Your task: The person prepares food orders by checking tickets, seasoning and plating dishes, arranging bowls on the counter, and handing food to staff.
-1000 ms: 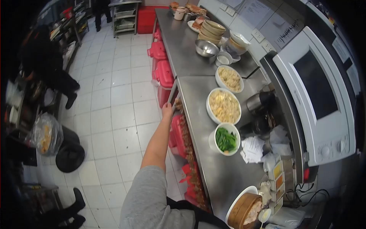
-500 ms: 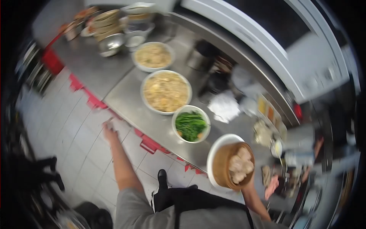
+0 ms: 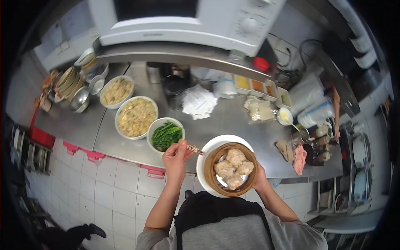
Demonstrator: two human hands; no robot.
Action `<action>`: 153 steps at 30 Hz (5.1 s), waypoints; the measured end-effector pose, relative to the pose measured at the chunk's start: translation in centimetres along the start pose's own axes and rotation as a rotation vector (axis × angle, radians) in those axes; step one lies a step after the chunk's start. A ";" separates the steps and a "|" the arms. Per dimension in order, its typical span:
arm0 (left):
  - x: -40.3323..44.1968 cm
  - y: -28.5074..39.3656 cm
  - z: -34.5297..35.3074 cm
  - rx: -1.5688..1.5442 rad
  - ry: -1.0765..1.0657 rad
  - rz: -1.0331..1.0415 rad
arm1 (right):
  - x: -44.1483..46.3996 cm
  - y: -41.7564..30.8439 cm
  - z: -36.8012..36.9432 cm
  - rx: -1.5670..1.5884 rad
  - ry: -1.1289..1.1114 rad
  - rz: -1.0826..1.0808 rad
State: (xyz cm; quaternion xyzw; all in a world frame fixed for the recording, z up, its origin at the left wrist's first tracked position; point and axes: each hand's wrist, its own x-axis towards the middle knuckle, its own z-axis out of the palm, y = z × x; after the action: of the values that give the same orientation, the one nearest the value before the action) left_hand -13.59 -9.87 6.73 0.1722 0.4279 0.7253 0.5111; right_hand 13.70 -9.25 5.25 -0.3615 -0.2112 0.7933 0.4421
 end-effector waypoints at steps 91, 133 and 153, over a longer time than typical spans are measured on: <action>1.0 -26.2 17.4 -0.206 -0.449 -0.459 | -1.5 -23.3 -15.3 -2.180 0.026 -0.489; -8.2 -17.7 31.4 0.273 -0.702 -0.958 | -11.5 -12.1 -18.1 0.255 0.332 -0.727; -8.6 -28.9 37.1 0.364 -1.308 -1.038 | -30.1 -34.5 -46.7 0.296 0.963 -1.137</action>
State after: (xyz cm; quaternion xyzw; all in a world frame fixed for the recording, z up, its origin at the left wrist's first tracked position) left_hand 32.66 2.15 6.60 0.4178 0.1812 0.0739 0.8872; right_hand 78.56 -16.27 9.16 -0.4401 -0.0399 0.2178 0.8702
